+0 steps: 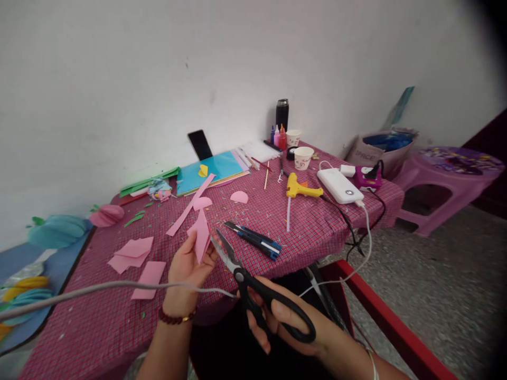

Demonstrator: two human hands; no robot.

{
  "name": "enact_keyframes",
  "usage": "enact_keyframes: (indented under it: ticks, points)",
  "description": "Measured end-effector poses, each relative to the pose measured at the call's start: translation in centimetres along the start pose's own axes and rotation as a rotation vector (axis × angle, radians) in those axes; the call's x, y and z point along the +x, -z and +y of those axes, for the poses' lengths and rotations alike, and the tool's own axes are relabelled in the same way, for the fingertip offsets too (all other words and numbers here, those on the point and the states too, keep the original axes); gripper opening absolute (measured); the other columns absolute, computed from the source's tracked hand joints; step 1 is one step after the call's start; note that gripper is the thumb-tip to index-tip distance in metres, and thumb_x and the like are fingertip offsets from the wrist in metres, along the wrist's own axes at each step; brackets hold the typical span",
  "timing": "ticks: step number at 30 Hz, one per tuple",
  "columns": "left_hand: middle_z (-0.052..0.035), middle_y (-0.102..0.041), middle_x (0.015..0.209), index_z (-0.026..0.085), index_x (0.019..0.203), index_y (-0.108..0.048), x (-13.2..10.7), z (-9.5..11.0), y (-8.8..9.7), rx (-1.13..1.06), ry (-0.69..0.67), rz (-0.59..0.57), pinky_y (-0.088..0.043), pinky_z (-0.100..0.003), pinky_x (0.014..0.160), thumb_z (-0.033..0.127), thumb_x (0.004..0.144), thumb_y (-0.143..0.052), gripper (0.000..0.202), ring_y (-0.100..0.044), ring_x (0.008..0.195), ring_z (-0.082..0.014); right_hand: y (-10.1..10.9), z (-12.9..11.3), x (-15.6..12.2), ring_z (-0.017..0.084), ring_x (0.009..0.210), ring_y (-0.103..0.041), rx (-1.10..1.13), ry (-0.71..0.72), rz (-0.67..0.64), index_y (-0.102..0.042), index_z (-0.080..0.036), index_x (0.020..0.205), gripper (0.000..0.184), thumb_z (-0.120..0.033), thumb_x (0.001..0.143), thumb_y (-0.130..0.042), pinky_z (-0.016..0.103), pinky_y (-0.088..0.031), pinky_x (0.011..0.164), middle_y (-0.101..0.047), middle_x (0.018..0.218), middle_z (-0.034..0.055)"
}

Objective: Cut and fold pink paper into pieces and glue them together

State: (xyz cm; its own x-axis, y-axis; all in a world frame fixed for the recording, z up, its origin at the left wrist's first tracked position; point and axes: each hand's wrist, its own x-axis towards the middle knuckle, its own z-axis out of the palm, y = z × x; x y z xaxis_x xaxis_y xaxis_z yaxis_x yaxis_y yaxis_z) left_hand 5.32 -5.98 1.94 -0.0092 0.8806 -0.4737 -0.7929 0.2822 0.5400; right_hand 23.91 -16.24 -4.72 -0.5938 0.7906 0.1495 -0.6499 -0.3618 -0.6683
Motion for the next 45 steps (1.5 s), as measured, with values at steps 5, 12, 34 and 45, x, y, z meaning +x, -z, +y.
enact_keyframes:
  ticks: [5,12,34,45]
  points:
    - [-0.0063,-0.074,0.064,0.014,0.08,-0.069,0.0,0.0,0.1,-0.002,0.008,-0.014,-0.061,-0.029,0.061,0.019,0.102,-0.029,0.046,-0.072,0.057,-0.0172,0.0,0.0,0.0,0.008,0.056,-0.055,0.007,0.009,-0.009,-0.054,-0.013,0.115,0.06,-0.06,0.081,-0.069,0.018,-0.046,0.048,-0.059,0.081,0.0026]
    - [-0.006,-0.074,0.063,0.014,0.087,-0.071,0.3,0.2,0.5,-0.006,0.016,-0.056,-0.062,-0.029,0.067,0.019,0.102,-0.029,0.046,-0.072,0.059,-0.0161,-0.2,-0.1,-0.2,0.007,0.055,-0.053,-0.033,0.011,-0.001,-0.054,-0.013,0.114,0.064,-0.064,0.079,-0.068,0.018,-0.046,0.047,-0.059,0.082,0.0018]
    - [-0.0068,-0.077,0.073,0.013,0.088,-0.07,0.1,0.1,0.4,0.029,-0.026,-0.03,-0.061,-0.027,0.061,0.018,0.101,-0.032,0.04,-0.073,0.06,-0.0165,0.1,-0.1,-0.1,0.008,0.058,-0.055,0.02,-0.023,0.008,-0.054,-0.014,0.112,0.059,-0.062,0.08,-0.068,0.02,-0.045,0.049,-0.06,0.083,0.0029]
    - [-0.0101,-0.078,0.089,0.009,0.108,-0.071,-0.6,-0.9,0.9,0.25,-0.106,-0.118,-0.056,-0.033,0.093,0.012,0.091,-0.055,0.024,-0.075,0.09,-0.0225,-0.8,-0.8,0.6,0.011,0.065,-0.057,0.074,0.04,0.029,-0.054,-0.018,0.106,0.052,-0.061,0.08,-0.068,0.024,-0.046,0.057,-0.06,0.087,0.0038]
